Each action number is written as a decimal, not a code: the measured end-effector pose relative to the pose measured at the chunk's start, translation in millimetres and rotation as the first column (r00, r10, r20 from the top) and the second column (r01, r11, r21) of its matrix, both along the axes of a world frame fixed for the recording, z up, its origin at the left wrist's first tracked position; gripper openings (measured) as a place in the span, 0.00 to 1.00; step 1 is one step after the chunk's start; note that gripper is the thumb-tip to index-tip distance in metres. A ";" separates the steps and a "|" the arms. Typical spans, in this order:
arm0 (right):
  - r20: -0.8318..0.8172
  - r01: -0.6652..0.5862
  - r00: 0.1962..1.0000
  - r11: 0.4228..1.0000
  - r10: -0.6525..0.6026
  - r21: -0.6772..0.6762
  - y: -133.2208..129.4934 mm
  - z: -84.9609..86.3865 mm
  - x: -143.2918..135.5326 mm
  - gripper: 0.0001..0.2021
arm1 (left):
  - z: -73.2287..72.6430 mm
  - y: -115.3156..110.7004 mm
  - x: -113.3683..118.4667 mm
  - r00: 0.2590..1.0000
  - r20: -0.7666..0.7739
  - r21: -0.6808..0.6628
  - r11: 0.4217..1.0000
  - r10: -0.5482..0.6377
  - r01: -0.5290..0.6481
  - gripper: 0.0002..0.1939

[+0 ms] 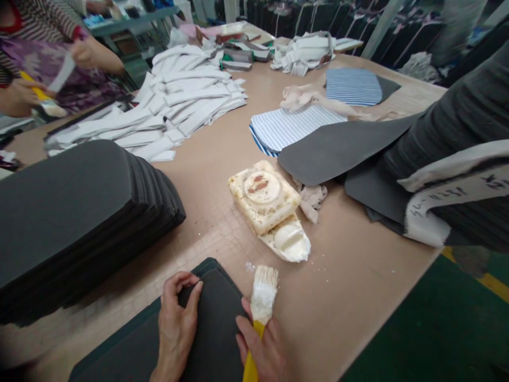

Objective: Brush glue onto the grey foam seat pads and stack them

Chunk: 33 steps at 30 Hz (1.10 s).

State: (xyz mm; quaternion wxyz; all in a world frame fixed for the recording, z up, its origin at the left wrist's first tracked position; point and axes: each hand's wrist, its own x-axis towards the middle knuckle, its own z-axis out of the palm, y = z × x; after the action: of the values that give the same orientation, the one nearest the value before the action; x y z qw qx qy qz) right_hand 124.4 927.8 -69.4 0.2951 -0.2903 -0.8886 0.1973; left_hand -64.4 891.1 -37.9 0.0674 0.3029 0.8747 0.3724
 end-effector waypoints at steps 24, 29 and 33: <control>-0.025 0.009 1.000 1.000 -0.009 0.024 -5.9 -2.1 -1.0 0.18 | -8.6 -2.6 -1.3 0.999 0.008 -0.018 0.999 -0.049 0.049 0.23; -0.070 -0.009 0.997 0.999 0.012 0.053 -7.7 0.1 2.8 0.17 | 1.9 -25.1 -9.4 0.983 -0.172 0.086 0.993 -0.059 0.075 0.22; -0.148 -0.013 0.988 0.991 0.032 0.132 -9.4 14.7 -13.0 0.19 | 21.2 -65.7 -3.2 0.895 -0.418 -0.077 0.988 -0.155 0.135 0.24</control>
State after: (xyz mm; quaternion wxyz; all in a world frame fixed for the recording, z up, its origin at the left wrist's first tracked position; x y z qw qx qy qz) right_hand 111.4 918.4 -54.6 0.3772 -0.2447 -0.8782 0.1631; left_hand -67.6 825.4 -16.7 -0.0890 0.4389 0.8519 0.2714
